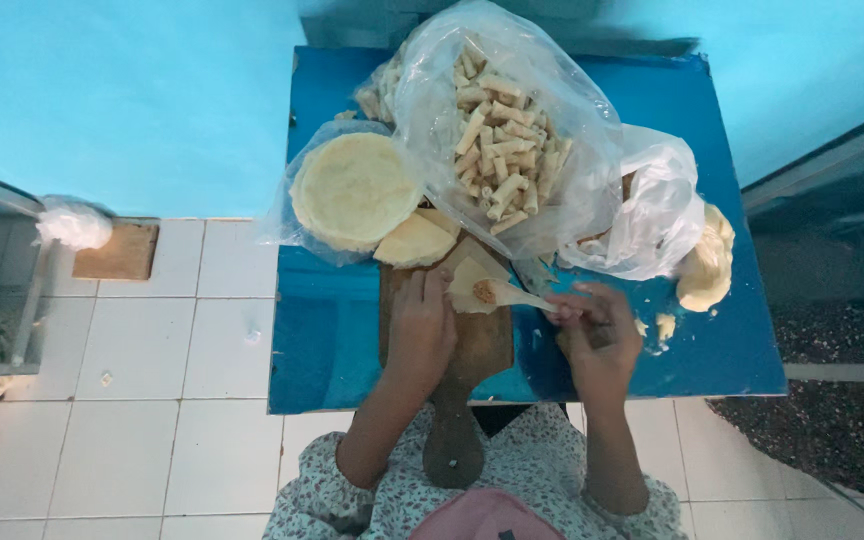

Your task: The person cuts a flat sheet of dough into small squares with a knife on a wooden board, then folds each square by hand and places the folded pieces into a plastic bag. They occasionally reposition the dough sheet and gather scraps aside while working.

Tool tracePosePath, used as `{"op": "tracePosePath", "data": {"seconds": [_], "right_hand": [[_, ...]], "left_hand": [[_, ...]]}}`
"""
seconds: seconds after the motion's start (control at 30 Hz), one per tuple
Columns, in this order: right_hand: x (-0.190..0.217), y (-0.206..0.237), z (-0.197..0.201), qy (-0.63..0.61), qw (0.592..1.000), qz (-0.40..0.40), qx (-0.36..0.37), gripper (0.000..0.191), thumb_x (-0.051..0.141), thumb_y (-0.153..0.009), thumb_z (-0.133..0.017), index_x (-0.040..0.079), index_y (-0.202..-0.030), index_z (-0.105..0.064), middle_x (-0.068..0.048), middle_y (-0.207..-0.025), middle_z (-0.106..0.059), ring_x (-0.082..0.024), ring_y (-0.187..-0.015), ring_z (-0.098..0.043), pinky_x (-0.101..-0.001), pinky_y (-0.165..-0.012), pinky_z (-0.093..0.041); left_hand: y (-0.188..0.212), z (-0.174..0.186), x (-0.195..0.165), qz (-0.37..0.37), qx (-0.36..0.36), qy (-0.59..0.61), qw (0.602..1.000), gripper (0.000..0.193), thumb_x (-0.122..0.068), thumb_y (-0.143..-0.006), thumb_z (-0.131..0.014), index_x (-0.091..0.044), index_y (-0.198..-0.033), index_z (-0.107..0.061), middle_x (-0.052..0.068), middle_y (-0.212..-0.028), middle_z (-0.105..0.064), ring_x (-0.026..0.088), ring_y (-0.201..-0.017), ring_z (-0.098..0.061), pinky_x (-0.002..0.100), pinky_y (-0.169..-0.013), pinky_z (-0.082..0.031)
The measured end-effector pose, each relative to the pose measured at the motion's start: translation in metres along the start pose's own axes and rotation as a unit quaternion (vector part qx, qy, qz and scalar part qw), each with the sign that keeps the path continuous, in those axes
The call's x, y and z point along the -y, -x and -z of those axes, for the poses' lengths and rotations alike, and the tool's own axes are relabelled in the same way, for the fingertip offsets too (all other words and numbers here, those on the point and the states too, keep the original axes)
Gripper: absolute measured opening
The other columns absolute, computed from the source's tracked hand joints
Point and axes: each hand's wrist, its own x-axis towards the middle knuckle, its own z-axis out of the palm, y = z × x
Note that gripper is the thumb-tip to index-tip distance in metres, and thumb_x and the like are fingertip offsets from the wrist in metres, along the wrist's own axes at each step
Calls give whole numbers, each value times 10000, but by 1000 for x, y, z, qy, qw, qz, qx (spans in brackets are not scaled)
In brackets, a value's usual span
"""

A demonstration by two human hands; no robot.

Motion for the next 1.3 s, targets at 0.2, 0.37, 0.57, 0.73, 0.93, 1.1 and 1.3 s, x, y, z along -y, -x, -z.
{"op": "tracePosePath", "data": {"seconds": [0.2,0.37,0.57,0.73,0.93,1.1,1.3], "right_hand": [[11,12,-23,174,970,172,-9,240,-104,-969,-672,33,-1155,-606,-134,-1105,-756,-185,-972,-761,-298,-813,-612],[19,13,-24,219,946,240,14,276,-164,-934,-639,40,-1120,-634,-136,-1095,-752,-234,-973,-762,-306,-735,-592],[20,11,-22,230,934,270,44,377,-205,-850,-630,40,-1136,-628,-158,-1081,-728,-321,-962,-741,-368,-761,-591],[19,11,-22,234,924,300,42,389,-203,-860,-644,45,-1158,-618,-177,-1085,-708,-338,-971,-734,-383,-773,-594],[13,12,-18,244,918,310,38,389,-209,-848,-628,31,-1155,-634,-182,-1080,-718,-334,-959,-736,-377,-763,-594],[6,9,1,295,901,309,-77,298,-170,-893,-678,52,-1084,-626,-138,-1037,-743,-277,-933,-748,-359,-774,-591],[17,-31,42,276,914,220,-203,234,-70,-1081,-671,0,-1267,-548,-94,-1158,-754,-233,-1023,-772,-325,-937,-607]], "left_hand": [[1,0,-1,32,-6,158,987,239,32,-934,-612,27,-1166,-556,230,-1120,-629,431,-1047,-665,488,-821,-545],[0,-3,4,31,-13,140,990,348,28,-901,-650,24,-1227,-529,230,-1147,-632,406,-1029,-680,472,-815,-557],[-2,-4,7,49,3,144,988,383,13,-887,-685,-2,-1247,-556,202,-1054,-680,358,-933,-708,446,-770,-562],[-13,14,18,20,43,166,985,401,27,-875,-664,3,-1252,-529,203,-1037,-678,337,-892,-723,431,-751,-567],[-38,26,26,39,161,144,976,429,23,-838,-671,-20,-1229,-500,178,-872,-685,340,-801,-735,431,-713,-576],[-44,28,23,-25,182,75,980,460,19,-805,-660,-22,-1236,-507,216,-897,-682,436,-838,-697,523,-734,-522],[-45,26,16,-116,126,124,977,363,10,-867,-596,-2,-1219,-508,246,-1068,-661,451,-950,-662,525,-791,-526]]}}
